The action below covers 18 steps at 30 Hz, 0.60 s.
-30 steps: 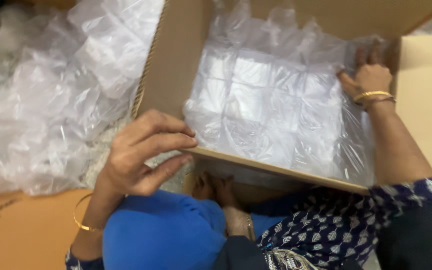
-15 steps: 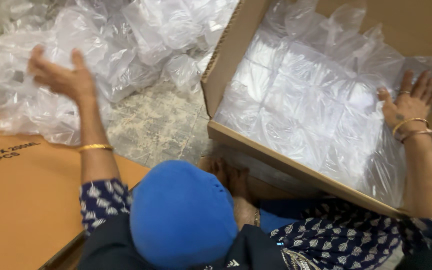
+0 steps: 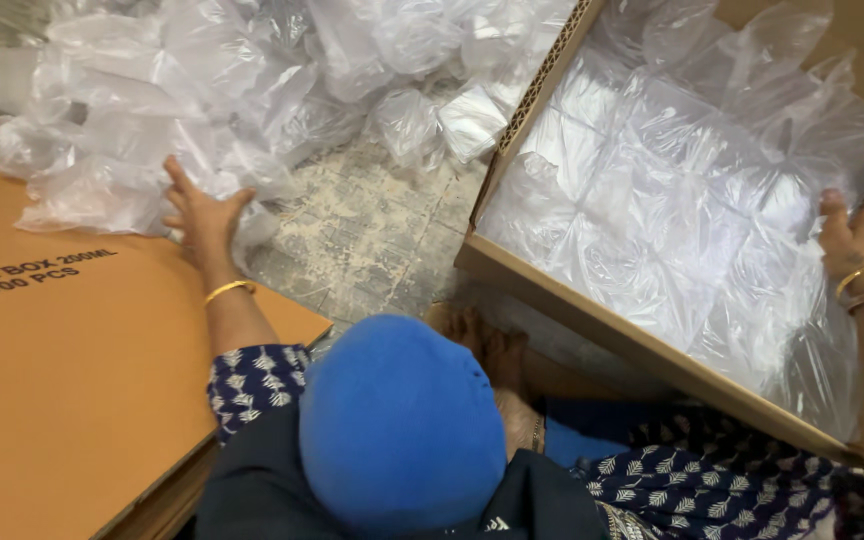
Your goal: The person sits on the floor and packs plastic-wrapped square plastic containers into a cardboard box, wrapping each container in a clear plastic bag and arranging them in rows inside the box, pressing the layer flat as the box fills.
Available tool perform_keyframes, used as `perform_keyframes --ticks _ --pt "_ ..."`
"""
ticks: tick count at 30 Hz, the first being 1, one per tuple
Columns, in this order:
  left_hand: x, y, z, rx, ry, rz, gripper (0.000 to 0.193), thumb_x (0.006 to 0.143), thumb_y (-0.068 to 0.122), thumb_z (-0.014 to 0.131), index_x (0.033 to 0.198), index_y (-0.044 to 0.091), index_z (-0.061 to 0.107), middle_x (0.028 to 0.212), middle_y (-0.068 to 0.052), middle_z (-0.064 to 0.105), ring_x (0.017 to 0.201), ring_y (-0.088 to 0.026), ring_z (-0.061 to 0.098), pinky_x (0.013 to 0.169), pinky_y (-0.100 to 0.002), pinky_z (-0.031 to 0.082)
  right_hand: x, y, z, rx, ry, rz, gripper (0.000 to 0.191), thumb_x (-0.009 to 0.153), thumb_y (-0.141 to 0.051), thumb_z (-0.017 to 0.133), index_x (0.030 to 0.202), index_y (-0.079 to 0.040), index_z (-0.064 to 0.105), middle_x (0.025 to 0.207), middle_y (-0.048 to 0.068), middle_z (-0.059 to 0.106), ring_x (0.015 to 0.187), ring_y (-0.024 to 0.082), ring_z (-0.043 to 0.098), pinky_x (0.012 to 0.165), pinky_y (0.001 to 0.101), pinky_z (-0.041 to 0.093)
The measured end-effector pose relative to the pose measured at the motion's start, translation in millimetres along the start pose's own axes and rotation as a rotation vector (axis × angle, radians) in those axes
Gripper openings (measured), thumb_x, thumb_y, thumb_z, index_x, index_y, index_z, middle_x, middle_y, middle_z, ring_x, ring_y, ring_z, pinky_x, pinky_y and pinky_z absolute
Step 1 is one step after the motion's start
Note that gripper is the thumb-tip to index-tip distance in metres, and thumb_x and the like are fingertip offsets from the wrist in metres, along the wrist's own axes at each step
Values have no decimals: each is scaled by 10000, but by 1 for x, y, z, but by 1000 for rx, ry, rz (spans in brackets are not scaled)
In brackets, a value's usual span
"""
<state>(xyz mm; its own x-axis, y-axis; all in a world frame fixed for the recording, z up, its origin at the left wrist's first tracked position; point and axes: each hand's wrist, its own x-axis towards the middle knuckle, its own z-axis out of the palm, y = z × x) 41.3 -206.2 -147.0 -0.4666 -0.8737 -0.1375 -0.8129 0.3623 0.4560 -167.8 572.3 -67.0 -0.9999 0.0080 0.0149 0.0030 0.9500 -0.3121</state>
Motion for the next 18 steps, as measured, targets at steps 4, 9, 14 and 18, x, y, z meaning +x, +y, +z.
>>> perform_keyframes --ticks 4,9,14,18 --pt "-29 24 8 154 -6 -87 1456 576 543 954 1621 164 14 1621 -158 192 1400 -549 254 995 -696 414 -6 2 5 -111 50 -70 840 1057 -584 412 1660 -10 300 1725 338 88 1563 541 83 1228 673 72" --pt "-65 35 28 149 77 -152 1457 573 503 938 1628 144 -1 1636 -184 155 1391 -518 289 1020 -740 349 -7 12 15 -83 77 -142 795 1088 -583 413 1594 30 402 1746 326 83 1590 521 25 1212 715 7" --pt "-146 55 72 156 -22 187 1378 627 421 928 1668 265 38 1681 -249 85 1371 -530 305 1074 -705 303 -7 17 26 -143 139 -151 747 1074 -552 473 1521 47 478 1741 302 159 1576 500 114 1207 676 108" --pt "-176 84 56 -256 -25 340 1498 526 321 1009 1654 185 32 1686 -242 71 1538 -524 47 1210 -633 169 -27 -18 20 -5 188 -262 823 952 -462 684 1593 -32 396 1640 268 340 1538 464 299 1251 586 240"
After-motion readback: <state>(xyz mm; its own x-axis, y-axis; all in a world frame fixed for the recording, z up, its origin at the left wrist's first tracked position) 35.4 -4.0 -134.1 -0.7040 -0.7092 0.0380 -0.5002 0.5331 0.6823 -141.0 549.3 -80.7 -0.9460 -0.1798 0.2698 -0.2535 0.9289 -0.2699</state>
